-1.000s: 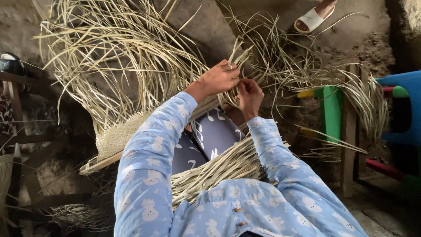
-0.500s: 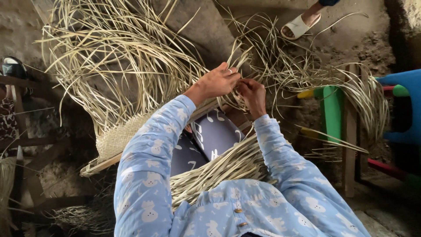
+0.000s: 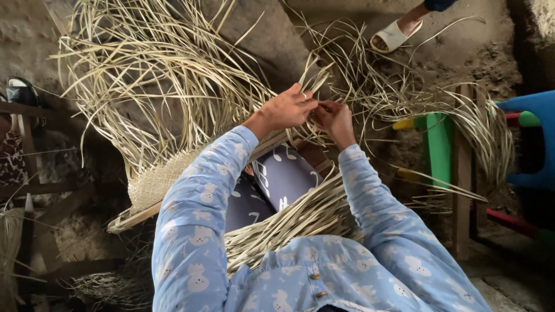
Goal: Weaving dried plant fibers into a mat on a wooden frame.
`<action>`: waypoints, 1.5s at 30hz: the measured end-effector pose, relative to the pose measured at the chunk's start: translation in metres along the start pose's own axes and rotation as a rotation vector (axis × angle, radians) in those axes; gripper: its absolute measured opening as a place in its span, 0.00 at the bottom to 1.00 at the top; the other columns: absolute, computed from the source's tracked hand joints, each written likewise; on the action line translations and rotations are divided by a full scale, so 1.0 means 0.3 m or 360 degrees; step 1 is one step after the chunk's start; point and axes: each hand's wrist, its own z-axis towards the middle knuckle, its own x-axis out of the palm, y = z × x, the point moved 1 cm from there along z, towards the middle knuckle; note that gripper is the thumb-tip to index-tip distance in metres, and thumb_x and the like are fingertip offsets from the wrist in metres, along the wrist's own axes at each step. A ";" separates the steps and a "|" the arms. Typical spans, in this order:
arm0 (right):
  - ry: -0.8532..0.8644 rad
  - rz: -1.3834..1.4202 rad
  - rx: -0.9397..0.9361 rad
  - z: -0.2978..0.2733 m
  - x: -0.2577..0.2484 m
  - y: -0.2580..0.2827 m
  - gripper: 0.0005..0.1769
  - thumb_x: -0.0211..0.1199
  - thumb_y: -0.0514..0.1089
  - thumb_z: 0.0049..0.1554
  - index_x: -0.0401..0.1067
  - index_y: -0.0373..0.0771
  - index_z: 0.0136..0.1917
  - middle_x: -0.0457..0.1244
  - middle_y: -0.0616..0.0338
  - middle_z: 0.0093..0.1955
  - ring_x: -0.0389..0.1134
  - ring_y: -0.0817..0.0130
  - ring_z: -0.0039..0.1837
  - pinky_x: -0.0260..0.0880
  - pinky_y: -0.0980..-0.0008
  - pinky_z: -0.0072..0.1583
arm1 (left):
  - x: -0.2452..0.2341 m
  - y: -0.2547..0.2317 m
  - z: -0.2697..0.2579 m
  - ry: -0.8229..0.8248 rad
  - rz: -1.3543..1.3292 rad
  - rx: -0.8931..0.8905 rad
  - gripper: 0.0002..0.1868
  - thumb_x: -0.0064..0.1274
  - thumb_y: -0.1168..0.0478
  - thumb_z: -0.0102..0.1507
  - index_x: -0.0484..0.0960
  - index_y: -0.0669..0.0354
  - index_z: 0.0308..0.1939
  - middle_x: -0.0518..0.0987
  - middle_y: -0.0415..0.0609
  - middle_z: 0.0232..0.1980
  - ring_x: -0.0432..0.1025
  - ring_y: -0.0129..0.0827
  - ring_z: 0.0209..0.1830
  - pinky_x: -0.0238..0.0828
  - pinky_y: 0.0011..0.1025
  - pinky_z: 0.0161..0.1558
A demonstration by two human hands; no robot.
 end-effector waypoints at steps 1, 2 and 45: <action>0.0056 -0.0077 0.0038 0.000 -0.008 0.010 0.09 0.60 0.45 0.48 0.74 0.42 0.43 0.65 0.52 0.33 0.67 0.58 0.39 0.67 0.61 0.40 | -0.001 0.000 0.001 -0.0032 -0.0009 0.0012 0.07 0.46 0.72 0.50 0.73 0.60 0.18 0.63 0.46 0.26 0.60 0.40 0.27 0.56 0.37 0.32; 0.0112 -0.0152 0.0073 0.003 -0.014 0.022 0.09 0.58 0.44 0.48 0.74 0.44 0.43 0.65 0.53 0.34 0.67 0.58 0.39 0.66 0.60 0.40 | -0.004 0.002 0.002 -0.0063 -0.0015 0.0026 0.06 0.47 0.72 0.50 0.74 0.61 0.18 0.64 0.47 0.26 0.60 0.41 0.26 0.57 0.38 0.32; -0.0161 -0.0523 -0.0025 -0.040 0.003 0.057 0.08 0.60 0.48 0.43 0.73 0.58 0.40 0.66 0.62 0.38 0.66 0.56 0.44 0.67 0.57 0.46 | 0.145 0.135 -0.106 0.1658 -0.1233 -0.1899 0.31 0.48 0.32 0.52 0.69 0.59 0.20 0.61 0.42 0.12 0.56 0.31 0.12 0.50 0.36 0.20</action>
